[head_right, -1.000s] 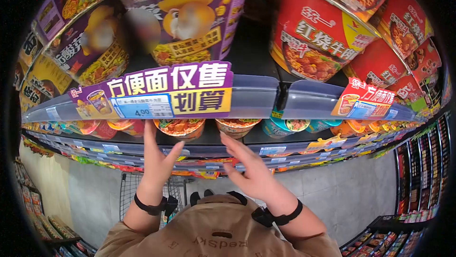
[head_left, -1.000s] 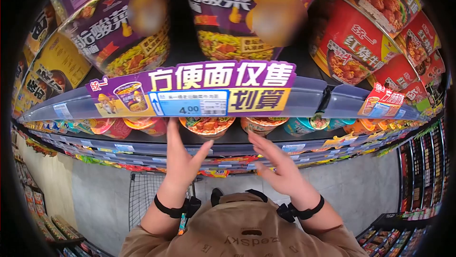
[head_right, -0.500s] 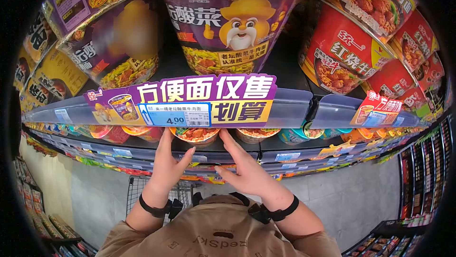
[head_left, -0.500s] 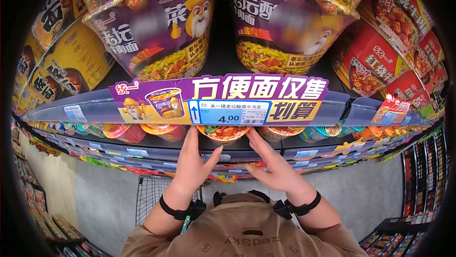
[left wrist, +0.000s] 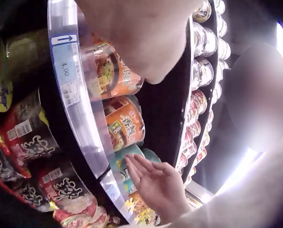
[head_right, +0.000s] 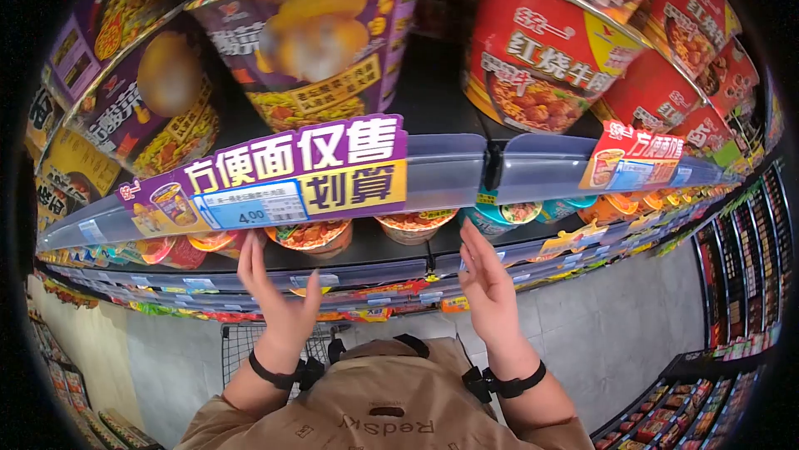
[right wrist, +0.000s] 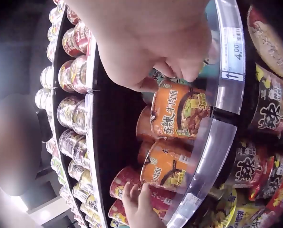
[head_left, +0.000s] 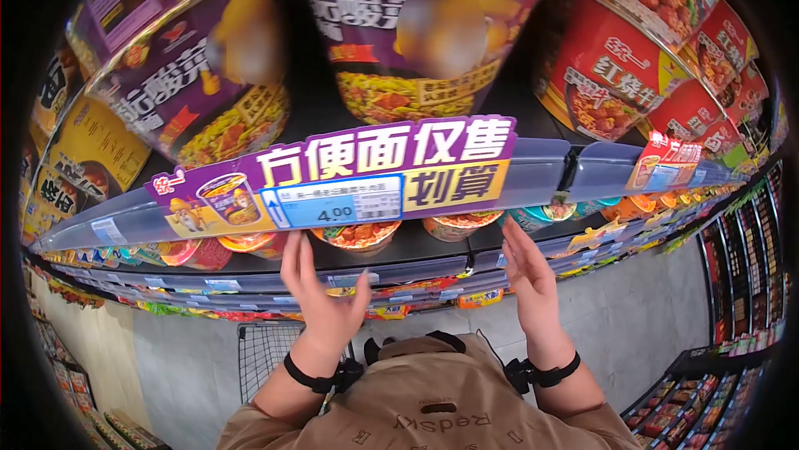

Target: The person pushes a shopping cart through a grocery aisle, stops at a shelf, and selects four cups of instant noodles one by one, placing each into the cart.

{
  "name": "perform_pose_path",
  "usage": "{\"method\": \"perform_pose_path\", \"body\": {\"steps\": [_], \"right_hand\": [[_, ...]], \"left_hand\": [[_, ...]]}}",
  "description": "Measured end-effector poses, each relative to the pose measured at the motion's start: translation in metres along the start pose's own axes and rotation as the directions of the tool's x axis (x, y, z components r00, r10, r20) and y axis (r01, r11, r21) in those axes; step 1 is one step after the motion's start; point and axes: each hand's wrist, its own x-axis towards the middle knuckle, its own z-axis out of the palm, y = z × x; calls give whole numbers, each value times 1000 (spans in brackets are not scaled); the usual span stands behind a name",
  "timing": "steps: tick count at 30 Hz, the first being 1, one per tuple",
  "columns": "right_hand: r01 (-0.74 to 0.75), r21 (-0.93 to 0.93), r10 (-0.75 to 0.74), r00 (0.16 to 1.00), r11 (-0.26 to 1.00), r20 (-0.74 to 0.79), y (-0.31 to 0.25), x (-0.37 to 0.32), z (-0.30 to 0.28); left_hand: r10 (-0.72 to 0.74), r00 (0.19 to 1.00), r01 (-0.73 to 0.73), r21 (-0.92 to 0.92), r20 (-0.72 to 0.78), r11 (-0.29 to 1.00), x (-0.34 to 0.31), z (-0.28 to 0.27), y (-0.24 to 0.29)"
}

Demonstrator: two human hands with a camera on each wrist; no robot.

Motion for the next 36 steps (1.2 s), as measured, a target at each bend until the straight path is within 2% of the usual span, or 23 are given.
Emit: {"method": "perform_pose_path", "body": {"steps": [2,3,4,5,6,7,8,10,12,15,19,23,25,29,31,34,35,36], "right_hand": [[9,-12,-8,997,1000,83,-2,6,3],[8,-23,-5,992,1000,130,-2,10,3],[2,-23,1,992,1000,126,1,13,3],[6,-15,-3,991,1000,137,6,17,3],[13,-6,-12,988,1000,153,9,20,3],[9,1,-9,985,1000,171,11,24,3],[13,2,-13,983,1000,185,10,28,2],[-22,9,20,978,1000,206,9,34,1],[-38,-6,38,972,999,233,7,39,-3],[-39,-34,47,958,999,283,8,42,-11],[3,-71,20,945,997,325,14,42,-20],[-3,-54,22,935,999,355,11,43,-29],[-13,-43,30,918,999,394,11,43,-35],[-44,12,34,894,999,446,9,41,-45],[-151,82,92,868,985,489,7,41,-55],[-166,88,93,835,982,543,-4,35,-73],[-170,86,93,821,982,563,-5,33,-81],[-186,69,103,775,980,624,-5,31,-89]], "left_hand": [[310,951,-306,-136,5,942,-26,5,-24],[309,951,-304,-142,11,942,-19,6,-17],[359,891,-286,-268,279,920,-3,6,-4],[412,754,-231,-380,512,896,6,7,8],[406,757,-229,-375,511,898,6,13,22],[219,802,-17,-345,556,939,6,21,39],[23,807,196,-305,590,932,7,28,51],[-7,825,203,-284,566,937,10,42,60],[-88,846,334,-393,526,857,11,55,67],[-149,832,379,-351,535,856,13,67,69],[-153,874,316,-299,462,900,8,74,76],[-156,876,306,-276,456,911,11,71,90],[-288,820,479,-317,495,819,15,67,103],[-321,819,455,-197,475,869,15,63,115],[-241,884,329,-169,400,929,7,64,114],[-295,865,380,-144,407,914,-3,46,125],[-250,908,317,-158,337,935,-13,44,121],[-269,908,328,-147,322,933,-23,37,121]]}}
